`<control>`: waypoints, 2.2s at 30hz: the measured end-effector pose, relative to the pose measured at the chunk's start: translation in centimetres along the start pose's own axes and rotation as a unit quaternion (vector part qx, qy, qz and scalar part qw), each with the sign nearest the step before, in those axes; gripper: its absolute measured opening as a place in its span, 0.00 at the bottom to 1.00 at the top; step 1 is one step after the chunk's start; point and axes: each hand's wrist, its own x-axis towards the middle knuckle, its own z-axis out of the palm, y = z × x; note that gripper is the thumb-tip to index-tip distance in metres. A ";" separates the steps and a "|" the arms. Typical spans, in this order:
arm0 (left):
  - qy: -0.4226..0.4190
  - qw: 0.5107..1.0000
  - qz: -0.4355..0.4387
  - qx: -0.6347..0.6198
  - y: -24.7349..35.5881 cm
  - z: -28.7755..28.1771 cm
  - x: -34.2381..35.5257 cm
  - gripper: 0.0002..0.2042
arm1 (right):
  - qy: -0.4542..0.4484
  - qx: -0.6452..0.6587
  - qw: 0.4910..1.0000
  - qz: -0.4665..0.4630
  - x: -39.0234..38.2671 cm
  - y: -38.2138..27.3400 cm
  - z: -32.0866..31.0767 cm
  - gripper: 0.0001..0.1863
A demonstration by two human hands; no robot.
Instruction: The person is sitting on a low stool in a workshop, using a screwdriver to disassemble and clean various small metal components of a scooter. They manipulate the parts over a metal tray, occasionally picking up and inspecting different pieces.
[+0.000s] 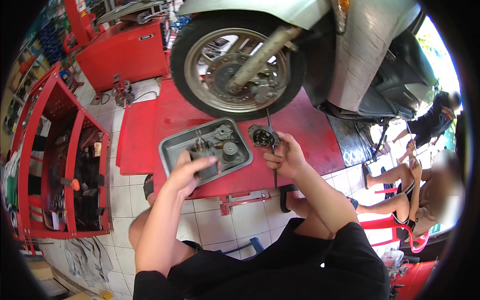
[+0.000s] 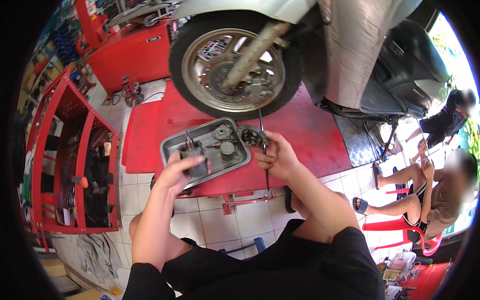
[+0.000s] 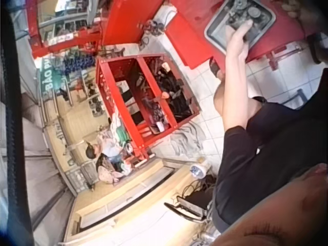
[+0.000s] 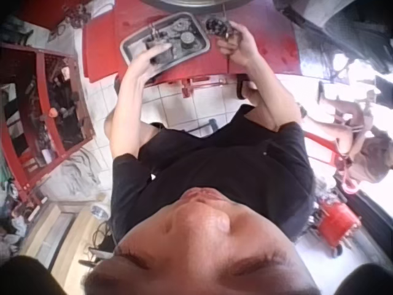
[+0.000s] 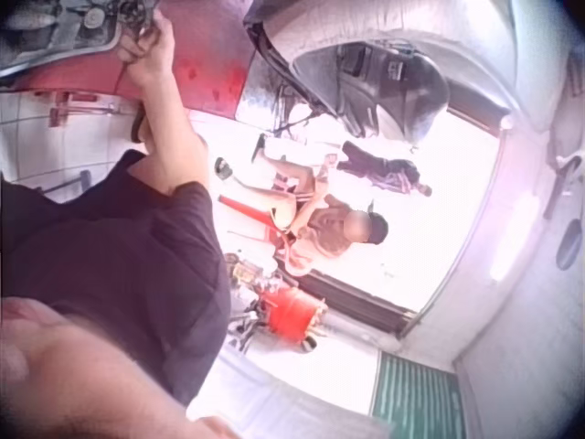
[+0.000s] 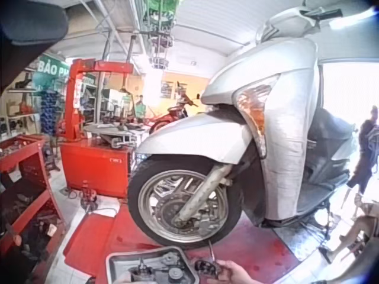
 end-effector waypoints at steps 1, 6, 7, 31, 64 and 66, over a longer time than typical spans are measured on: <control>-0.016 0.999 -0.035 0.033 -0.3 1.1 -0.3 0.22 | 0.007 0.010 1.000 -0.005 -0.7 0.2 -0.2 0.15; -0.049 0.979 -0.025 0.197 -3.1 3.4 0.3 0.29 | -0.020 0.031 0.999 0.008 -1.6 0.5 -0.4 0.20; -0.053 0.974 -0.026 0.219 -3.5 3.6 0.4 0.30 | -0.047 0.040 0.998 0.013 -1.8 0.5 -0.6 0.17; -0.045 0.961 0.021 0.272 -5.1 4.0 0.7 0.28 | 0.033 -0.266 0.957 -0.115 -2.9 3.5 1.4 0.33; 0.002 0.885 0.173 0.433 -5.8 3.9 0.5 0.31 | -0.031 -0.525 0.830 -0.184 -3.1 3.0 1.1 0.33; -0.027 0.875 0.190 0.445 -5.4 3.7 0.5 0.31 | -0.042 -0.516 0.838 -0.171 -3.2 2.7 1.4 0.33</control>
